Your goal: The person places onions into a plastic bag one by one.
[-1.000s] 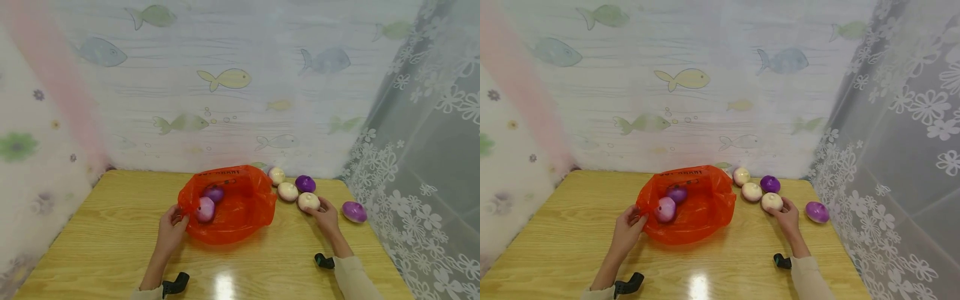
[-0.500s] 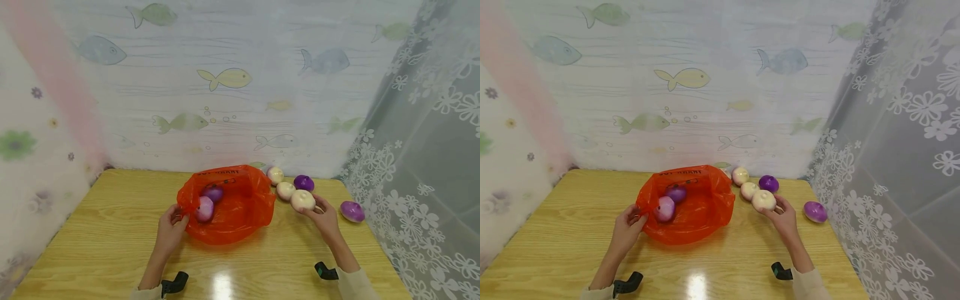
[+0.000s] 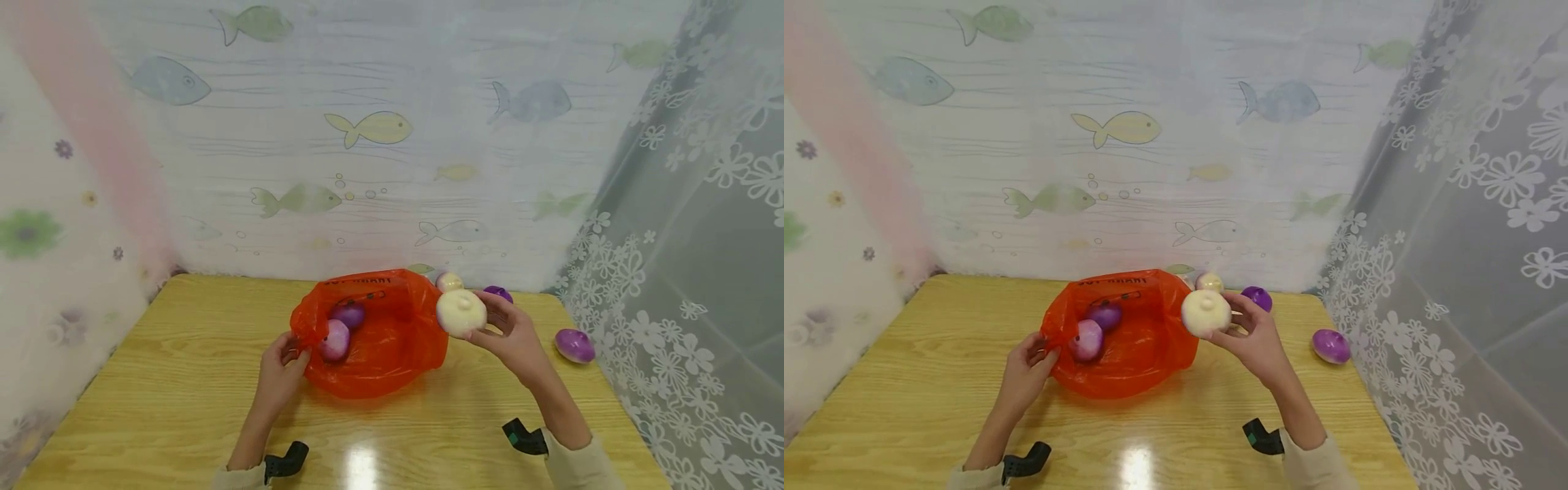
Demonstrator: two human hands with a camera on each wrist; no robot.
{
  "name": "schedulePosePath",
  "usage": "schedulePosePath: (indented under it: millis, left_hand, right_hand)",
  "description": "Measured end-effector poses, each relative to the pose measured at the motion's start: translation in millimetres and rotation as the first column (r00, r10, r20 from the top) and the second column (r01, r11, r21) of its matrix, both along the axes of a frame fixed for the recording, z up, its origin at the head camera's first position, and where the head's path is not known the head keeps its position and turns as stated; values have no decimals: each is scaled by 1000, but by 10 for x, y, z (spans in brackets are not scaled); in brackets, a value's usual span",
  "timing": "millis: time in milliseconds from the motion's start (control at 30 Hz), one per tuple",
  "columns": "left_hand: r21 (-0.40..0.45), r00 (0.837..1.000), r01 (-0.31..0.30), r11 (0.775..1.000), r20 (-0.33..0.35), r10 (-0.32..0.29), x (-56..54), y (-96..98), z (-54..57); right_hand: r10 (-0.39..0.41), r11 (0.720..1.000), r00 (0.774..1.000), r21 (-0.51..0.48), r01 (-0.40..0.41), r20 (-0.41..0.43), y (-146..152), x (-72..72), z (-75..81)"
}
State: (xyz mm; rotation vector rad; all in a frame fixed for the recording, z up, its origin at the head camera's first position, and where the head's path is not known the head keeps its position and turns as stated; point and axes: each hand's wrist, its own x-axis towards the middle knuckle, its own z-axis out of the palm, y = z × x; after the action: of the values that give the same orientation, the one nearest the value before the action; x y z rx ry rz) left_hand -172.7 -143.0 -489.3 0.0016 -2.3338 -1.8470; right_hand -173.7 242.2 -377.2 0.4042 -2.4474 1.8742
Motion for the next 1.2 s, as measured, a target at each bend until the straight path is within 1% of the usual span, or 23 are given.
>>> schedulePosePath:
  millis: [133,233,367,567,667,833,967,1100,1200]
  left_hand:
    - [-2,1000,-4,1000,8,4,-9,4,-15]
    - [0,1000,-7,1000,2,7,-14,10,-18]
    - [0,1000,-4,1000,-7,4,-9,13,-10]
    - [4,1000,8,1000,-2,-8,0,14,-11]
    - [9,1000,4,1000,5,-4,5,21,-2]
    - [17,1000,-2,1000,12,2,7,29,9]
    - [14,1000,8,1000,24,-8,8,24,7]
    - [6,1000,14,1000,23,-14,8,19,1]
    - [8,1000,12,1000,18,-12,10,22,10]
  right_hand:
    - [95,995,995,-27,-95,17,-246,-24,112]
    - [131,991,990,-19,-130,48,-442,-71,160]
    - [143,988,986,41,-147,87,-688,-173,159]
    - [133,973,983,172,-153,126,-978,-340,68]
    - [134,957,982,238,-163,133,-1096,-411,18]
    - [174,926,975,312,-210,140,-1282,-513,-71]
    - [213,892,967,377,-252,142,-1412,-575,-144]
    - [242,853,959,437,-283,150,-1514,-626,-162]
    - [243,836,958,467,-288,156,-1559,-685,-163]
